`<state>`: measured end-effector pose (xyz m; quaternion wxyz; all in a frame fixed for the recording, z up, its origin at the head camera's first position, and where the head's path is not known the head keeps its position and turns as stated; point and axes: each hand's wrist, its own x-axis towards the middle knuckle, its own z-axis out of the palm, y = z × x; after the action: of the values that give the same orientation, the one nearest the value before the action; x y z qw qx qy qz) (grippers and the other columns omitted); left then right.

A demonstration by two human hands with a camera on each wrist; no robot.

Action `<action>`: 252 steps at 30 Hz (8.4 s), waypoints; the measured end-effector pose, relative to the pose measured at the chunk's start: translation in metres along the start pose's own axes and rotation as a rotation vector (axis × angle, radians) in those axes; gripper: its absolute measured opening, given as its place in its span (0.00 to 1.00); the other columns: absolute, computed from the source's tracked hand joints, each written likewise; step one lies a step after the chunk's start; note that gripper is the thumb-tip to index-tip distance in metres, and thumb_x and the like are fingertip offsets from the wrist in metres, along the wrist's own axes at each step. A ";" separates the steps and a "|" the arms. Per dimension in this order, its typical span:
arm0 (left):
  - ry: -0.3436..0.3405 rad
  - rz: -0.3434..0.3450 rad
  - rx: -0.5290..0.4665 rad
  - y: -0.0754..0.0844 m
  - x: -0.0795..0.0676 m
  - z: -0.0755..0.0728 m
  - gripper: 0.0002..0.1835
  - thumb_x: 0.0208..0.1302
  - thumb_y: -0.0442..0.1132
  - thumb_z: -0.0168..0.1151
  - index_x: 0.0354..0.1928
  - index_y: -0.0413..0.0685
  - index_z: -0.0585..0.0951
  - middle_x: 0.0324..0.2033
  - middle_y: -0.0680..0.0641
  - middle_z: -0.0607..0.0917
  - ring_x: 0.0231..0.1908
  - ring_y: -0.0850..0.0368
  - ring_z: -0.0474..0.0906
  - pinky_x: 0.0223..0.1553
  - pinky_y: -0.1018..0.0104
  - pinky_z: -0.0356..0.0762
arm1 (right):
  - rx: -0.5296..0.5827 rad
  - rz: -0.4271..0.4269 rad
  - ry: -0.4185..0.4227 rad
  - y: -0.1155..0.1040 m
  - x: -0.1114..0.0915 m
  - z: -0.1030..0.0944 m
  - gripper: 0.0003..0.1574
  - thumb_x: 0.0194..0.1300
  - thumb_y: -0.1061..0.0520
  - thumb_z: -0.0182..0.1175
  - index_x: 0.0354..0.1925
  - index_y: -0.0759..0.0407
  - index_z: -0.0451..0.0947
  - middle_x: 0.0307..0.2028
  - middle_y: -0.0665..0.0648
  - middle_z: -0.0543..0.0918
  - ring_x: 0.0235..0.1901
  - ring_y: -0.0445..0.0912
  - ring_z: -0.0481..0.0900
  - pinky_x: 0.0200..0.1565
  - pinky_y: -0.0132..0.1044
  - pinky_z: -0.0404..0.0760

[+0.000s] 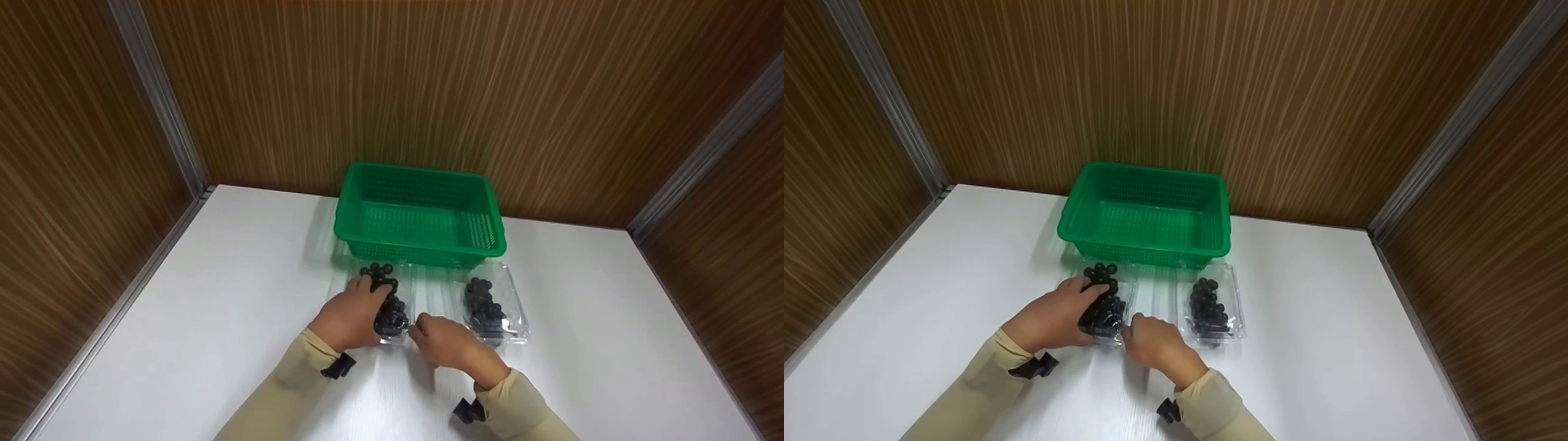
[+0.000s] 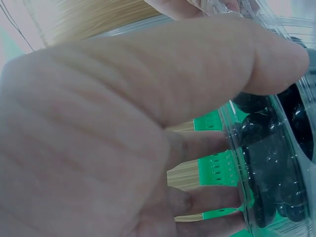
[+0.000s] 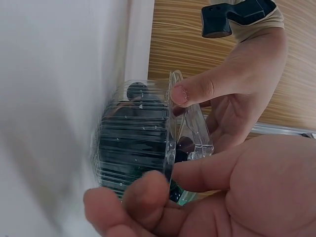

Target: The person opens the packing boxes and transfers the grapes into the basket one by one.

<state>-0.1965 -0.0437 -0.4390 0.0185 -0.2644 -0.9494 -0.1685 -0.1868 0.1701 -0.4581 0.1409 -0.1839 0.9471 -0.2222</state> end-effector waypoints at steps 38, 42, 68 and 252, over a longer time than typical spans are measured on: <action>0.009 0.003 -0.013 0.006 0.000 0.004 0.48 0.50 0.47 0.81 0.74 0.43 0.71 0.65 0.25 0.70 0.68 0.26 0.65 0.61 0.35 0.73 | -0.054 -0.029 0.001 0.005 0.005 0.001 0.18 0.82 0.53 0.44 0.37 0.59 0.72 0.30 0.60 0.80 0.40 0.64 0.83 0.44 0.63 0.78; -0.007 -0.001 -0.029 0.007 0.001 0.004 0.49 0.50 0.45 0.81 0.74 0.40 0.70 0.71 0.25 0.65 0.71 0.25 0.60 0.66 0.33 0.67 | -0.062 -0.030 0.005 0.004 0.005 0.001 0.18 0.82 0.53 0.44 0.37 0.60 0.73 0.33 0.64 0.82 0.43 0.67 0.83 0.45 0.64 0.78; 0.003 0.013 0.052 0.009 0.004 0.010 0.50 0.50 0.52 0.81 0.73 0.43 0.70 0.69 0.29 0.70 0.69 0.25 0.65 0.65 0.31 0.67 | -0.093 -0.034 0.023 0.004 0.003 0.003 0.19 0.82 0.52 0.43 0.36 0.60 0.73 0.34 0.67 0.83 0.41 0.67 0.84 0.43 0.65 0.78; 0.327 0.037 -0.125 0.001 -0.021 -0.059 0.10 0.66 0.40 0.62 0.46 0.49 0.86 0.45 0.53 0.83 0.42 0.59 0.80 0.37 0.63 0.81 | -0.131 0.000 -0.069 0.002 -0.002 0.003 0.21 0.81 0.52 0.40 0.36 0.60 0.74 0.38 0.65 0.83 0.47 0.65 0.83 0.51 0.63 0.79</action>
<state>-0.1812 -0.0731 -0.3863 0.1592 -0.2516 -0.9164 -0.2674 -0.1847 0.1709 -0.4614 0.1610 -0.2001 0.9543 -0.1531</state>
